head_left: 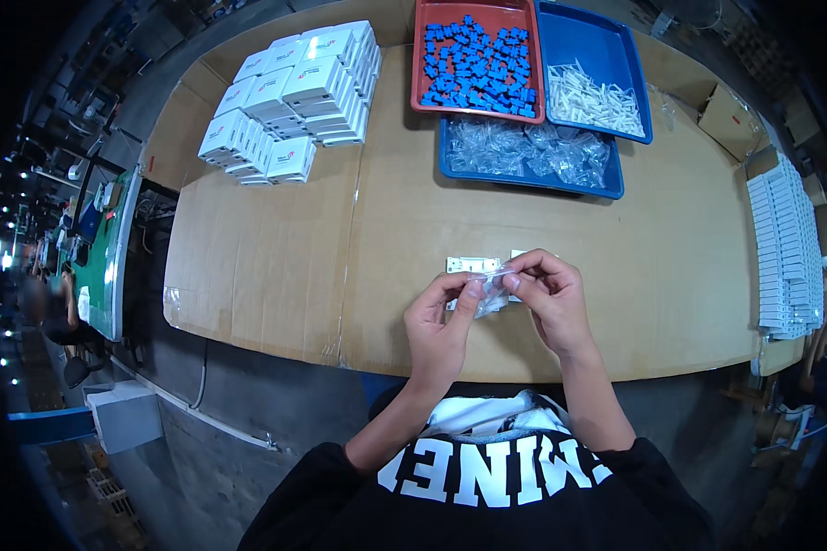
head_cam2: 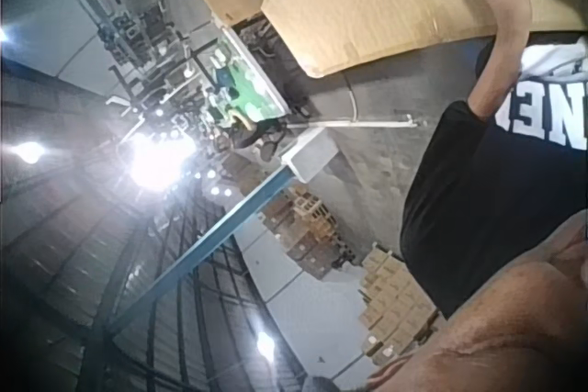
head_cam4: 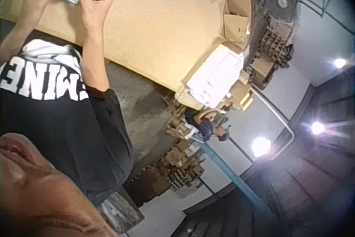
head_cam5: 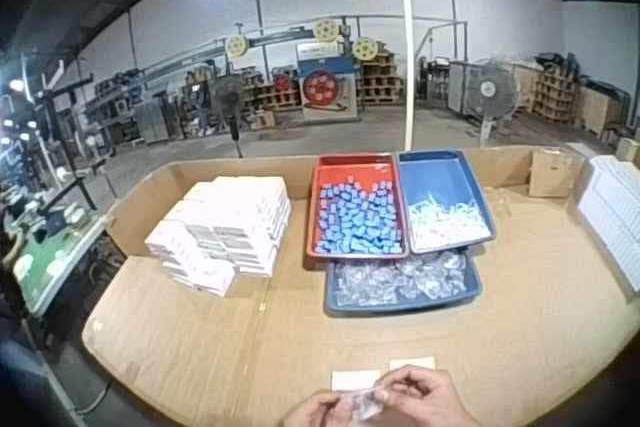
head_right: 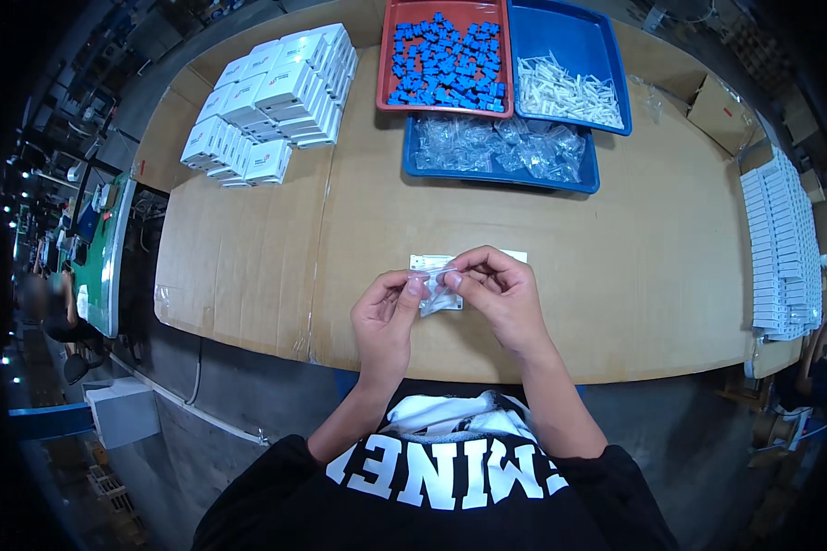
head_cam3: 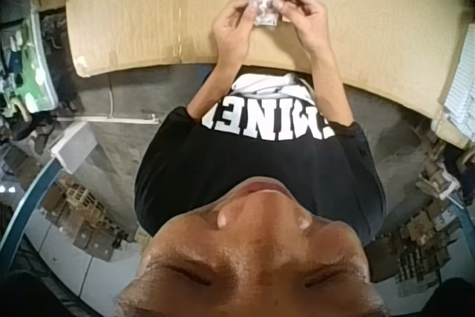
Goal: Assemble small plastic components and package them into small white boxes.
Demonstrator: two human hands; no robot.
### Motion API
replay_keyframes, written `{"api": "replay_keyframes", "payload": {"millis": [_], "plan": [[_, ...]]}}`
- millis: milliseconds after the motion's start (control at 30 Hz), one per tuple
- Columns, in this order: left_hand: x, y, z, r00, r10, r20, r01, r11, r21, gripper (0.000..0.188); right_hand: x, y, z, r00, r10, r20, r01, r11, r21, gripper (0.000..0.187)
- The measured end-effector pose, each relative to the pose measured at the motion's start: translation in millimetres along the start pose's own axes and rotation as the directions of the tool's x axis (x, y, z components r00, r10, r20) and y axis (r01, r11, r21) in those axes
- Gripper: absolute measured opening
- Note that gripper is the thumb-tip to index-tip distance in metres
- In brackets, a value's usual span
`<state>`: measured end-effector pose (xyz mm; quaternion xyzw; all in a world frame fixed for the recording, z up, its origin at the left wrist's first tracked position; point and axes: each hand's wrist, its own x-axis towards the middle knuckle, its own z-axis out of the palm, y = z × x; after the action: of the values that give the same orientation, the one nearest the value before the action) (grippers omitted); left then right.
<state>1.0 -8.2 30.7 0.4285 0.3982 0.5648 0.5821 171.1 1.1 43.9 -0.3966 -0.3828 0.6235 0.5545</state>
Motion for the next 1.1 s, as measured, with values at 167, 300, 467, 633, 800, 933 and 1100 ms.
{"api": "replay_keyframes", "payload": {"millis": [167,300,467,633,800,933,1100], "plan": [[-0.7,2.2,1.2,0.999,0.017,-0.047,-0.016,1.000,0.022,0.018,-4.1,-4.9,3.2,1.000,0.002,-0.026,-0.002,1.000,0.012,0.011],[1.9,0.2,3.2,0.997,0.063,-0.034,-0.063,0.998,0.010,0.016,0.7,-7.0,6.5,0.999,-0.019,-0.043,0.019,1.000,0.003,0.011],[5.8,6.0,1.5,0.995,0.098,-0.032,-0.098,0.995,0.005,0.015,2.4,-13.5,11.2,0.995,-0.100,-0.002,0.100,0.995,0.006,0.008],[5.5,11.5,15.2,0.986,0.156,-0.063,-0.160,0.984,-0.074,0.012,3.2,-6.4,10.9,0.988,-0.156,0.019,0.155,0.987,0.041,0.005],[0.8,2.9,20.3,0.996,0.059,-0.070,-0.067,0.992,-0.110,0.013,-1.3,0.0,8.3,0.997,-0.059,-0.049,0.063,0.995,0.083,0.008],[5.2,-4.2,17.1,1.000,0.001,-0.012,-0.002,0.998,-0.069,0.014,-2.8,3.1,10.9,0.998,-0.046,-0.043,0.048,0.998,0.048,0.012],[7.4,-11.3,15.2,1.000,0.014,-0.020,-0.015,0.998,-0.055,0.014,-0.7,10.2,8.2,0.998,-0.046,-0.049,0.047,0.999,0.019,0.012]]}}
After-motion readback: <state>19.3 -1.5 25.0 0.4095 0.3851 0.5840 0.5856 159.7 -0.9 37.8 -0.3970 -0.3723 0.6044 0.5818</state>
